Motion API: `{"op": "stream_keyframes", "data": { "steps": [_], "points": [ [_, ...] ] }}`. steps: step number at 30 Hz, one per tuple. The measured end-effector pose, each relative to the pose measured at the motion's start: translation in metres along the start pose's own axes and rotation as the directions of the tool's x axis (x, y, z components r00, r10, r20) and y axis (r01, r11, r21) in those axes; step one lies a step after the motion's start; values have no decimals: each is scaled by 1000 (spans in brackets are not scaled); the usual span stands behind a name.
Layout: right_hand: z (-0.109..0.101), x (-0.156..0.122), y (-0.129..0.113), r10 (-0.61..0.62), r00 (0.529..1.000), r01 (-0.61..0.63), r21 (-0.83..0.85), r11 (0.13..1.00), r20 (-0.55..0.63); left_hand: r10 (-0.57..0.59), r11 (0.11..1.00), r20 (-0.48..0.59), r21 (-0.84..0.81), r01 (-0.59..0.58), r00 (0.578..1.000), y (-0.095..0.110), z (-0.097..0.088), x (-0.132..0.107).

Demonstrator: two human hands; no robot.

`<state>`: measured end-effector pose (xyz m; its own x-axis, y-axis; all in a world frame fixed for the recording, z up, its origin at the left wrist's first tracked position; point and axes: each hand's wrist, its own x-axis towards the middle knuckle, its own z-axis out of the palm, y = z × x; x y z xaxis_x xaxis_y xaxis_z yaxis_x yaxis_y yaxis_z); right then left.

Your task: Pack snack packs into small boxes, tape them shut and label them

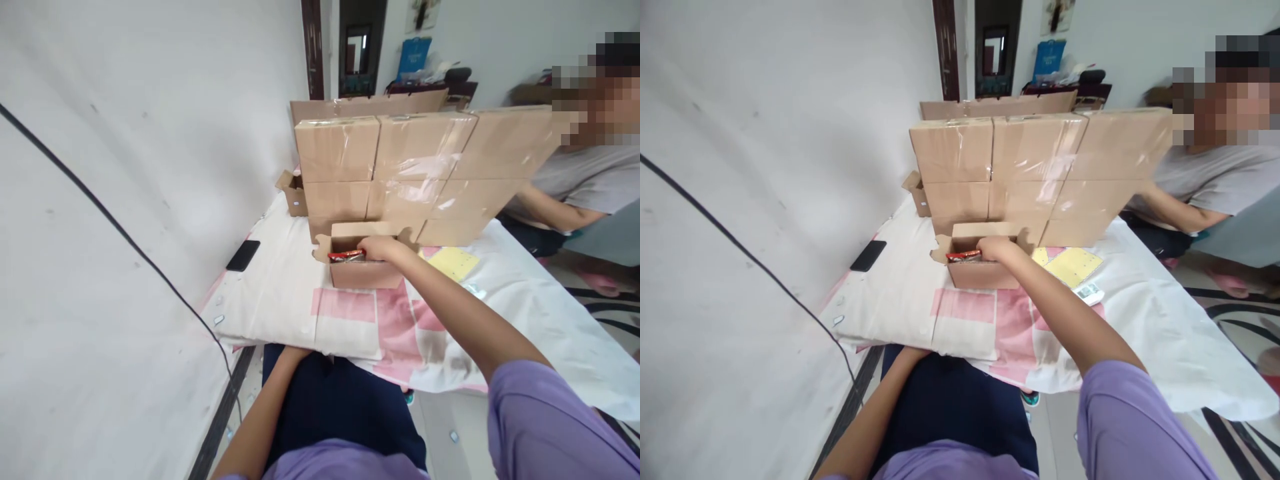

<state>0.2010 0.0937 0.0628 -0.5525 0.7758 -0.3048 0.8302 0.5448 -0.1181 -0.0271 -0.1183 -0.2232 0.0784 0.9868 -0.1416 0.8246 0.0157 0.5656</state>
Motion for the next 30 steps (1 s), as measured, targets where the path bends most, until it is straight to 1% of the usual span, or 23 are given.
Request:
{"op": "stream_keyframes", "data": {
  "steps": [2,3,4,5,6,7,8,9,10,11,12,13,14,15,16,17,19,20,21,24,26,27,30],
  "points": [
    [4,1,-3,-18,1000,17,47,999,16,-10,1000,70,2,10,998,8,-4,-10],
    [5,-5,-1,-25,1000,25,75,997,-11,0,1000,111,0,0,994,15,-5,-19],
    [6,-16,5,-26,996,37,125,991,-87,24,1000,155,-6,-23,988,23,-5,-29],
    [8,-30,13,-8,976,52,196,979,-220,57,998,203,-18,-54,977,32,-6,-41],
    [11,-46,24,40,918,79,281,957,-394,100,995,258,-39,-93,961,42,-8,-53],
    [17,-62,35,125,802,131,376,918,-584,154,988,308,-72,-139,939,52,-10,-65],
    [26,-76,48,238,641,184,447,876,-729,219,975,331,-119,-189,918,61,-14,-74],
    [38,-87,59,338,482,244,494,835,-809,300,950,303,-176,-256,905,68,-21,-79],
    [51,-94,69,412,375,305,531,791,-830,395,908,198,-231,-349,897,74,-30,-79],
    [66,-97,77,464,339,365,568,738,-819,457,864,17,-245,-440,889,78,-41,-72],
    [82,-95,82,489,369,422,612,669,-790,477,830,-201,-217,-514,855,80,-53,-60],
    [97,-90,84,485,440,467,654,596,-756,444,822,-417,-162,-545,793,82,-67,-43],
    [111,-83,84,451,520,494,687,533,-725,361,844,-591,-122,-522,721,83,-81,-21],
    [122,-75,82,402,584,509,704,495,-705,284,865,-683,-120,-487,673,85,-93,3],
    [131,-67,79,350,622,518,703,487,-700,253,865,-697,-147,-480,671,89,-105,28],
    [138,-60,76,307,634,526,686,503,-710,252,851,-663,-195,-487,705,93,-114,52],
    [146,-49,71,290,607,523,647,555,-740,249,806,-573,-324,-495,781,104,-124,91],
    [147,-45,70,318,586,508,644,572,-745,231,789,-554,-375,-487,800,110,-125,106],
    [147,-41,71,357,568,490,654,577,-741,194,779,-563,-410,-475,803,116,-123,117],
    [143,-29,77,472,548,451,719,529,-691,55,785,-640,-446,-429,767,124,-107,138],
    [139,-18,85,501,579,439,764,473,-643,-30,779,-656,-488,-394,754,123,-96,147],
    [137,-12,88,502,609,434,788,436,-614,-68,768,-651,-518,-377,756,121,-93,152],
    [134,2,95,452,704,464,837,291,-548,-106,717,-588,-604,-348,802,112,-95,169]
  ]
}}
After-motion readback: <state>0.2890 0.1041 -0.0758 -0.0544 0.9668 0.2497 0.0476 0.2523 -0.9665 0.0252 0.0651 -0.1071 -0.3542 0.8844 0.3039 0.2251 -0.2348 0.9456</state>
